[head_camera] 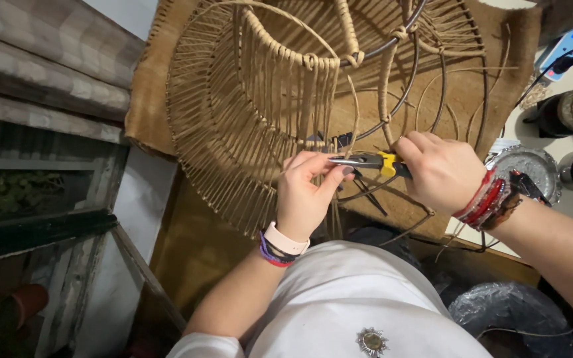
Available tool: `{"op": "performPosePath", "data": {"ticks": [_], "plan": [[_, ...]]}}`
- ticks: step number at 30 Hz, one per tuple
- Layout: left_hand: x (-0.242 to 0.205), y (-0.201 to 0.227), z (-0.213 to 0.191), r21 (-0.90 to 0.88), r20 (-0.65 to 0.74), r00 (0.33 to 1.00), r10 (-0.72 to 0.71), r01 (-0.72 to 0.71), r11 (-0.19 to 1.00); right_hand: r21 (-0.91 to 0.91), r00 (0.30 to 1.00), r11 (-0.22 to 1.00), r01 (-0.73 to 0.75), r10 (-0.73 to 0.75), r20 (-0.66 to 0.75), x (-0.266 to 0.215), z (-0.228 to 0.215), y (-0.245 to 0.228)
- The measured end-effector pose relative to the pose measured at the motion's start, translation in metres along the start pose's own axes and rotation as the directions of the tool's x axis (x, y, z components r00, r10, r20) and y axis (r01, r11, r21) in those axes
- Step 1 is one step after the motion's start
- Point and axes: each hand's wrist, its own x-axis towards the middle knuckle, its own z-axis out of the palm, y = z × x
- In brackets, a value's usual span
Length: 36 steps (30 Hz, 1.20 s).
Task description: Assembling a wicker lampshade using a hot glue gun, scissors, and pliers
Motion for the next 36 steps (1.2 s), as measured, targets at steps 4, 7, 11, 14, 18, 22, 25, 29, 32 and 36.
{"op": "performPosePath", "data": {"ticks": [4,7,11,14,18,22,25,29,32,36], "plan": [[0.003,-0.009,0.001,-0.042,-0.001,1.000,0.015,-0.015,0.999,0.007,1.000,1.000,0.015,-0.015,-0.010,0.003,-0.004,0.000],[0.003,-0.014,0.000,-0.049,-0.004,1.000,-0.003,0.002,0.999,0.062,0.998,0.998,0.006,-0.010,0.065,0.008,-0.007,-0.003],[0.006,-0.013,0.001,-0.091,-0.007,1.000,-0.012,0.011,0.996,0.012,0.992,1.000,-0.004,0.002,0.127,0.006,-0.009,0.001],[0.008,-0.008,-0.001,-0.120,0.010,1.000,-0.026,0.027,0.992,-0.003,0.999,1.000,0.022,-0.022,0.045,0.007,-0.008,0.002],[0.012,-0.007,-0.003,-0.188,0.043,0.999,-0.006,0.014,0.982,0.107,0.997,0.993,-0.046,0.040,0.060,0.009,-0.010,0.002],[0.010,-0.011,-0.002,-0.178,0.020,1.000,0.009,-0.005,0.984,0.035,1.000,0.999,-0.016,0.016,0.000,0.008,-0.007,0.003],[0.011,-0.012,-0.002,-0.163,0.007,1.000,0.019,-0.018,0.986,0.149,1.000,0.989,-0.003,0.004,-0.005,0.008,0.002,0.008],[0.010,-0.008,-0.004,-0.212,-0.008,1.000,0.018,-0.020,0.977,0.058,0.995,0.993,-0.103,0.102,0.015,-0.001,0.018,0.010],[0.008,-0.012,-0.001,-0.193,-0.007,1.000,0.015,-0.016,0.981,0.021,0.991,0.992,-0.124,0.122,0.055,-0.001,0.012,0.004],[0.004,-0.030,0.009,-0.176,-0.020,1.000,-0.004,0.000,0.984,0.145,0.988,0.978,-0.152,0.146,0.054,0.004,0.009,0.001]]}}
